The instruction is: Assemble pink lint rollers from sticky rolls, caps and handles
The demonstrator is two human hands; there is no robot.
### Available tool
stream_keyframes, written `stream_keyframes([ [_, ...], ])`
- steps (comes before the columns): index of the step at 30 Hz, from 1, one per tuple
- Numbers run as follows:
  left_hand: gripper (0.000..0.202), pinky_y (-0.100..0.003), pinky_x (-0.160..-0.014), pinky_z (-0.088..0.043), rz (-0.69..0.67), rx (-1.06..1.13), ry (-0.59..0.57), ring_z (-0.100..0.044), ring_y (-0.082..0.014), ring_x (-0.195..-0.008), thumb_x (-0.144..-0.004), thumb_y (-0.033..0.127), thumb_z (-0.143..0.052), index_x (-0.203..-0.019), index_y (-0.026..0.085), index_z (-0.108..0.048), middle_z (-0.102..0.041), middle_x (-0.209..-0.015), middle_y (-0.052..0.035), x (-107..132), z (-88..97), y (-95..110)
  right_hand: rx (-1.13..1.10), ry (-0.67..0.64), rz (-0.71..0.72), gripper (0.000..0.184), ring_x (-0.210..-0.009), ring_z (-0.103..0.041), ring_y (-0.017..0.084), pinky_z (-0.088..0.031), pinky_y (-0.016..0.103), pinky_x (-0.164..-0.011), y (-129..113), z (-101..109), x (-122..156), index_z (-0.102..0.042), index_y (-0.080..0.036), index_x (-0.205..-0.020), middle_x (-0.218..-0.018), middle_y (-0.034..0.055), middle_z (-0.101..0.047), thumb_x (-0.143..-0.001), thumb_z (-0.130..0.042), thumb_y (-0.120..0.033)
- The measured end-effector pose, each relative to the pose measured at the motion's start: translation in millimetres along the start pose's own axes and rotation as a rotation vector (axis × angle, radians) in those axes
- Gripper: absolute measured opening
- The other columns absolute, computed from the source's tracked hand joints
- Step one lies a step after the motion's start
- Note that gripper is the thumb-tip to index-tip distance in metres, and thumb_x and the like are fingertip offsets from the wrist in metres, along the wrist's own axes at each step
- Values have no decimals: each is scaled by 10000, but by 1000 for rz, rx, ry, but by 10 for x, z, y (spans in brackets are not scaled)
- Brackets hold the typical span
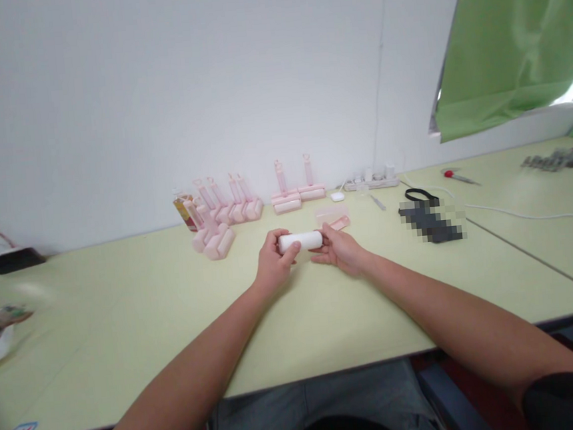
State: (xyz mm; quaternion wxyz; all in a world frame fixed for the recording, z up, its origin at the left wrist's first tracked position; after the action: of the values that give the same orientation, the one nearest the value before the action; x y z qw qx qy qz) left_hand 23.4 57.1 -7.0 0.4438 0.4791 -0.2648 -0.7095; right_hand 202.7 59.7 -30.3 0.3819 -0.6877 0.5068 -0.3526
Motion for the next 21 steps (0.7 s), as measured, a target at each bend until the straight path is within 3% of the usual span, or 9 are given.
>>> stream_keyframes([
  [6, 381, -300, -733, -475, -34, -205, -118, -602, -178, -820, -778, 410, -688, -1077, 196, -589, -662, -958, -30, -4, -33, -6, 158, 147, 264, 290, -1073, -633, 203, -577, 411, -943, -54, 83, -53, -655, -221, -1100, -1169, 54, -639, -909, -542, -408],
  [10, 478, -315, -764, -480, -33, -222, -198, -620, -196, -852, -775, 435, -691, -1184, 205, -600, -682, -997, -44, 33, -77, 48, 316, 85, 453, 377, -1147, -605, 230, -508, 453, -1032, -123, 53, 2, -684, -204, -1146, -1231, 66, -638, -854, -623, -434],
  [16, 488, -311, -774, -475, -76, -197, -242, -616, -192, -880, -797, 403, -666, -1232, 199, -584, -684, -1085, -54, 90, -111, 150, 693, 51, 707, 406, -1228, -577, 241, -391, 484, -1129, -211, -32, 149, -668, -217, -1239, -1289, 85, -651, -922, -552, -442],
  [21, 485, -292, -727, -465, -76, -154, -239, -600, -175, -834, -793, 380, -663, -1228, 195, -559, -681, -1034, -43, 102, -114, 160, 862, -62, 820, 484, -1368, -461, 244, -335, 467, -1169, -212, -97, 202, -553, -241, -1390, -1466, 92, -511, -937, -536, -411],
])
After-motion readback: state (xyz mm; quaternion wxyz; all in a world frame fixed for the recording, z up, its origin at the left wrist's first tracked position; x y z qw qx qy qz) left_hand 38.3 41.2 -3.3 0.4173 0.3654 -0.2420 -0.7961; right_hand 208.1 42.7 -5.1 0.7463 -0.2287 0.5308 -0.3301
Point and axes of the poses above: each hand's wrist, its own x-axis away from the middle knuckle, its own z-axis out of the back of the hand, y = z × x, the point moved 3 cm from there along -x, towards the middle knuckle
